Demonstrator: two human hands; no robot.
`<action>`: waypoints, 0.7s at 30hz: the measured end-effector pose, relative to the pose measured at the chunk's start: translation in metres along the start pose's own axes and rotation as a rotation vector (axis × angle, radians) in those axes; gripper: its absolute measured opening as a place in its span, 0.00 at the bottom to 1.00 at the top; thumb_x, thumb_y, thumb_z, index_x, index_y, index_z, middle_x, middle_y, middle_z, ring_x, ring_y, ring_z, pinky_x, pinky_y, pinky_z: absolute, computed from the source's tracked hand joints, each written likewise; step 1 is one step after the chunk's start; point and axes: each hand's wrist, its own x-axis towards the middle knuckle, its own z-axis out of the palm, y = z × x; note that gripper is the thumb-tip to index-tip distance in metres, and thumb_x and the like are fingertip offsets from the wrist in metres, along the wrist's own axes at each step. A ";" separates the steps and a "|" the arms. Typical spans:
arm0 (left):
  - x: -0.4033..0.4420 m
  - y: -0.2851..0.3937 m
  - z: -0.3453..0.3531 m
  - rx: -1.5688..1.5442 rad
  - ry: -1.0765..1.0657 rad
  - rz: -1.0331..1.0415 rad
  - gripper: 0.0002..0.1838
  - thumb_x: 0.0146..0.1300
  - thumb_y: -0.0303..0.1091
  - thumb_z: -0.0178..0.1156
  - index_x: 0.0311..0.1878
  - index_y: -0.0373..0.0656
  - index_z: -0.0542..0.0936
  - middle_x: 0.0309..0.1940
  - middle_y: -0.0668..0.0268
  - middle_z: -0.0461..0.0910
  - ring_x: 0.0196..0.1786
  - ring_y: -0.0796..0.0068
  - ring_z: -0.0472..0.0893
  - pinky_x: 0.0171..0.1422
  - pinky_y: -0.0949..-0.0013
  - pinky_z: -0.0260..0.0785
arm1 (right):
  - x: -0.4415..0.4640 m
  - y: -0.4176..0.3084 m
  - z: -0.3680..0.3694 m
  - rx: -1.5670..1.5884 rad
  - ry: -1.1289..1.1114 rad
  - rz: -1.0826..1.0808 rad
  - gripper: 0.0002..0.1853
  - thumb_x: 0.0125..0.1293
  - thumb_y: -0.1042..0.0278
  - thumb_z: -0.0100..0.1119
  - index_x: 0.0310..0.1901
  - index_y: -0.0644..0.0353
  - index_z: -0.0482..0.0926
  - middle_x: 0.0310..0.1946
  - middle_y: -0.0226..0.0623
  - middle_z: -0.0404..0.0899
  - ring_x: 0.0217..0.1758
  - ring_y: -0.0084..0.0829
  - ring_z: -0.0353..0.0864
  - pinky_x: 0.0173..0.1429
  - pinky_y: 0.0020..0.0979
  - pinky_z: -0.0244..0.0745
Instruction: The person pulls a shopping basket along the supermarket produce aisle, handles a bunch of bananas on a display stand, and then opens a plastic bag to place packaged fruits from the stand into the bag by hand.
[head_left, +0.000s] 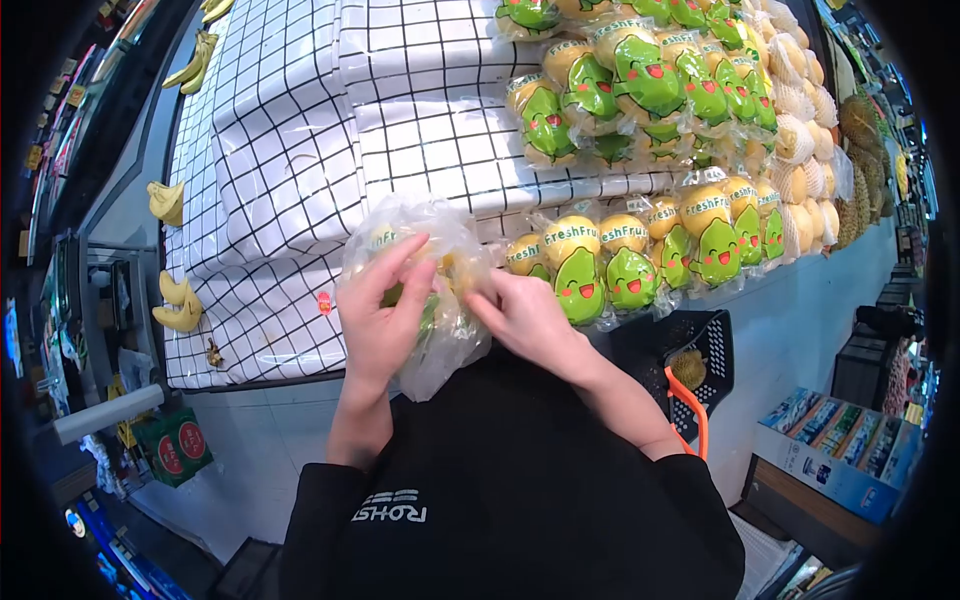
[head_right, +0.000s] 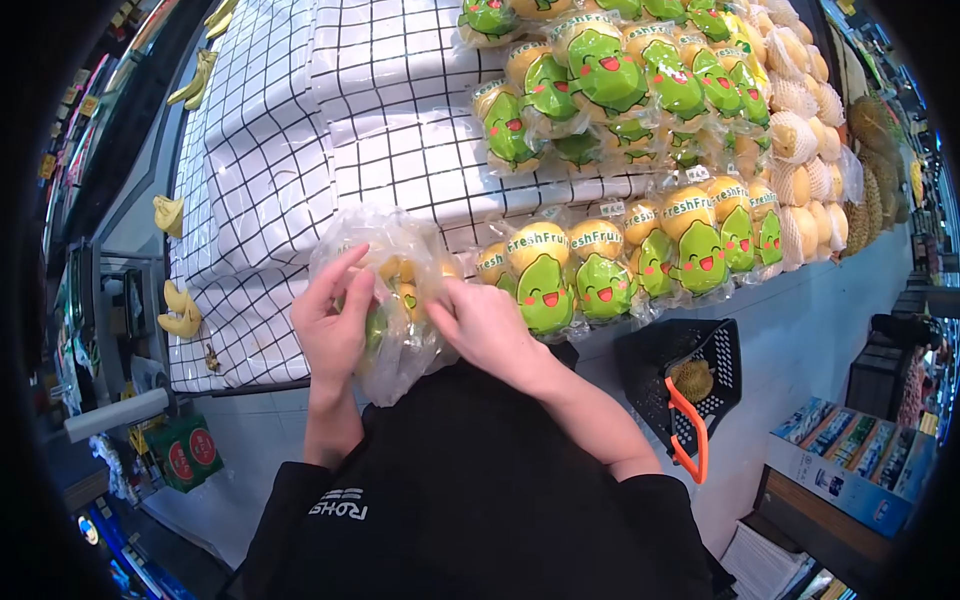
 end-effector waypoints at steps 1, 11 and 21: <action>-0.005 -0.003 -0.003 0.009 0.004 -0.006 0.14 0.64 0.23 0.65 0.52 0.35 0.82 0.26 0.67 0.82 0.30 0.80 0.80 0.39 0.76 0.72 | 0.000 -0.001 -0.002 0.072 0.030 0.023 0.14 0.67 0.62 0.60 0.32 0.66 0.78 0.21 0.50 0.77 0.25 0.47 0.80 0.31 0.42 0.74; -0.029 -0.024 0.005 0.323 0.202 0.120 0.20 0.60 0.23 0.65 0.57 0.32 0.79 0.59 0.48 0.76 0.65 0.47 0.74 0.70 0.54 0.63 | 0.014 -0.039 -0.041 0.862 0.063 0.020 0.15 0.77 0.62 0.50 0.38 0.64 0.81 0.22 0.23 0.75 0.23 0.13 0.72 0.28 0.20 0.69; -0.013 -0.025 0.014 0.498 -0.297 0.358 0.22 0.57 0.30 0.61 0.56 0.35 0.80 0.64 0.45 0.72 0.70 0.44 0.67 0.72 0.39 0.55 | 0.030 -0.060 -0.037 0.805 0.038 -0.108 0.19 0.76 0.59 0.53 0.33 0.67 0.82 0.18 0.29 0.76 0.22 0.14 0.70 0.25 0.25 0.64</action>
